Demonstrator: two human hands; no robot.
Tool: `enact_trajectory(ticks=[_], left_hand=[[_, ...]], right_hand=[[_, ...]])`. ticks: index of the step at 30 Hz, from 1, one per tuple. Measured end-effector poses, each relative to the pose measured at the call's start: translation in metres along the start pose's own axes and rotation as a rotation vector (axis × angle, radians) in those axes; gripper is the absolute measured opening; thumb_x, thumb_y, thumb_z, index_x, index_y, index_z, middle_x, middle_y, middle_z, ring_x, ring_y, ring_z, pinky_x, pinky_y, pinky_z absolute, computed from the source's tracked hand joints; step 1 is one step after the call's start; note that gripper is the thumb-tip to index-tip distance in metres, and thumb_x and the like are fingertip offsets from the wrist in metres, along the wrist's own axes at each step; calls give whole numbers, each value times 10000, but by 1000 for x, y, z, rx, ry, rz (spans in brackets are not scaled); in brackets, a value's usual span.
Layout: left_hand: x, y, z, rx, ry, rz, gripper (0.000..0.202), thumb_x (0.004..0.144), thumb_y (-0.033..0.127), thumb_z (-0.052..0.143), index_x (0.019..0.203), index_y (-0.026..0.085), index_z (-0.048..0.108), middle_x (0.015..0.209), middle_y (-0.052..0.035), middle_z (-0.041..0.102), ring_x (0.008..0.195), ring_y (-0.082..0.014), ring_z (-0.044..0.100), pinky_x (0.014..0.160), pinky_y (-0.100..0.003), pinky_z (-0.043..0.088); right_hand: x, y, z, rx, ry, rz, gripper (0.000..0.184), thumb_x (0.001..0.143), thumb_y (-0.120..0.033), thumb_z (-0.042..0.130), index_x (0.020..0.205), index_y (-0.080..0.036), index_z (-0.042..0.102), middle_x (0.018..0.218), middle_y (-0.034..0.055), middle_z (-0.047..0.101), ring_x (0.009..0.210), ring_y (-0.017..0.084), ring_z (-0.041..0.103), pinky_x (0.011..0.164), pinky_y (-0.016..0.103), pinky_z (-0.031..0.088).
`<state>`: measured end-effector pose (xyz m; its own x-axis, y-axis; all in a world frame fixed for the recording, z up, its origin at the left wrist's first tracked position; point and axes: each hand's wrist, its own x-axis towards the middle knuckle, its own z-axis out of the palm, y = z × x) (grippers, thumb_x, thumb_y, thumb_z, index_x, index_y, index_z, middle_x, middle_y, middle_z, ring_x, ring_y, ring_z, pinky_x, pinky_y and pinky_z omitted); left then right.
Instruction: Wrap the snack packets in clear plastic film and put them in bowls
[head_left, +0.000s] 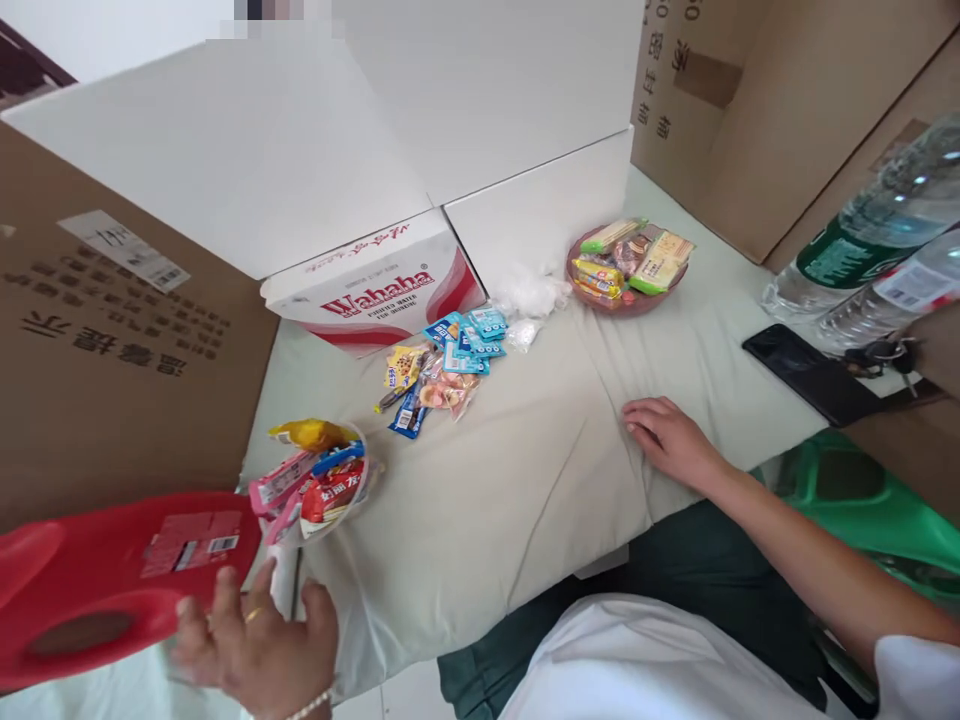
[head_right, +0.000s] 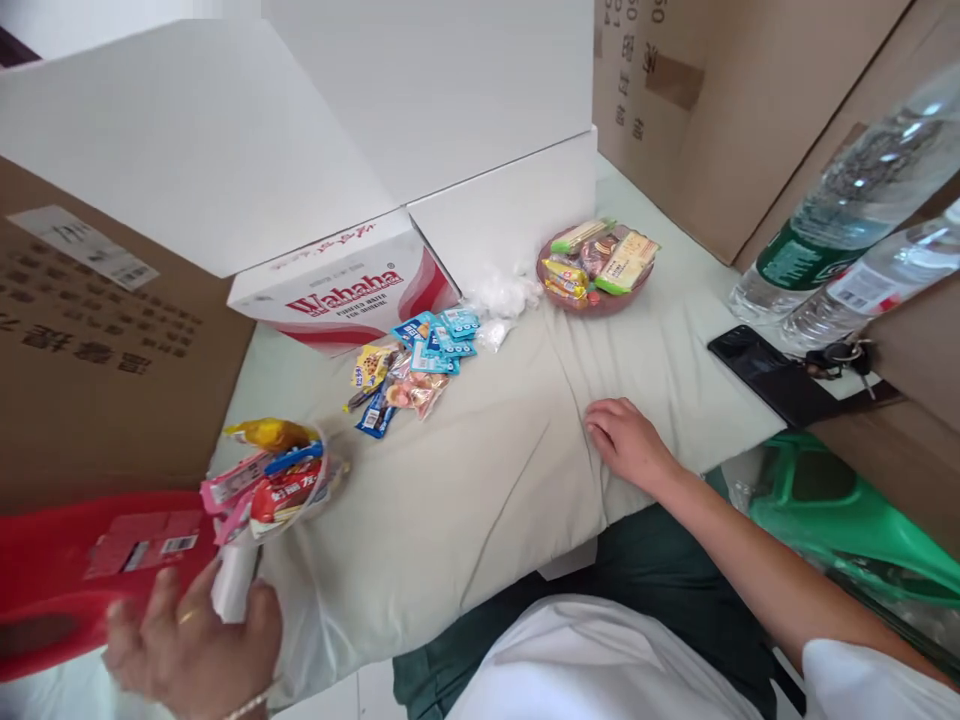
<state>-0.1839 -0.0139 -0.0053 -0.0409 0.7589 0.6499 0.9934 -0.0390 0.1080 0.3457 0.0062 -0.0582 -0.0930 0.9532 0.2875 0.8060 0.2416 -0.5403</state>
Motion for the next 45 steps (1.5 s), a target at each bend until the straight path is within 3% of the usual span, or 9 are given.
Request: enact_trajectory(ticks=[6, 9, 12, 15, 18, 22, 29, 34, 45], left_hand=[[-73, 102, 0, -429, -97, 86, 249, 871, 46, 611, 1034, 221, 679, 1204, -113, 700, 1338, -316, 603, 1095, -534, 505], [-71, 141, 5, -674, -199, 167, 297, 871, -25, 566, 997, 219, 677, 1142, -84, 719, 1273, -258, 643, 1003, -427, 567], [-49, 154, 13, -848, -248, 179, 287, 907, 2, 538, 990, 236, 682, 1108, -63, 741, 1226, -227, 666, 982, -399, 585], [-20, 159, 28, -1016, -361, -62, 206, 992, 158, 521, 995, 249, 707, 1130, -71, 728, 1100, -206, 702, 900, -377, 614], [12, 173, 50, -1267, -601, -504, 283, 1014, 457, 539, 1080, 222, 682, 1132, -99, 695, 863, -169, 703, 592, -264, 582], [51, 204, 86, -1506, -837, -852, 505, 906, 689, 602, 1023, 197, 610, 1125, -86, 686, 570, -72, 599, 392, -187, 354], [45, 227, 118, -1692, -1027, -737, 603, 589, 487, 949, 951, 176, 580, 784, 41, 634, 485, -36, 488, 434, -180, 330], [35, 215, 126, -1835, -992, -656, 503, 686, 526, 867, 917, 173, 592, 623, 81, 546, 452, -39, 429, 440, -185, 288], [33, 217, 130, -1694, -795, -579, 395, 829, 482, 728, 1012, 133, 745, 670, 20, 629, 520, -80, 463, 513, -225, 361]], right_hand=[[123, -28, 13, -162, -225, -57, 328, 989, -202, 458, 1155, -222, 739, 1227, 105, 722, 1083, 287, 650, 870, 397, 528], [187, -36, 45, -206, -212, 16, 518, 932, -127, 451, 1403, -241, 633, 1553, 90, 552, 1204, 309, 621, 904, 403, 518], [220, -40, 69, -164, -159, 115, 451, 943, -166, 446, 1324, -226, 680, 1503, 114, 594, 1153, 310, 629, 887, 404, 508], [208, -51, 75, 105, -21, 178, 286, 953, -300, 511, 1105, -205, 734, 1123, 111, 734, 948, 259, 645, 803, 356, 491], [167, -67, 71, 610, -50, 343, 307, 908, -500, 597, 953, -215, 702, 695, 5, 609, 618, 173, 527, 601, 290, 418], [113, -89, 60, 888, -93, 532, 393, 823, -583, 665, 941, -209, 675, 619, -52, 503, 492, 118, 362, 487, 269, 298], [71, -114, 69, 845, 29, 495, 338, 871, -533, 705, 984, -214, 697, 648, -46, 522, 585, 119, 435, 541, 247, 359], [69, -121, 72, 1255, -60, 674, 399, 740, -496, 872, 794, -225, 584, 626, -64, 464, 540, 83, 405, 446, 188, 321], [73, -110, 62, 1248, 121, 679, 376, 633, -383, 928, 801, -216, 636, 683, -64, 499, 553, 58, 408, 448, 171, 337]])
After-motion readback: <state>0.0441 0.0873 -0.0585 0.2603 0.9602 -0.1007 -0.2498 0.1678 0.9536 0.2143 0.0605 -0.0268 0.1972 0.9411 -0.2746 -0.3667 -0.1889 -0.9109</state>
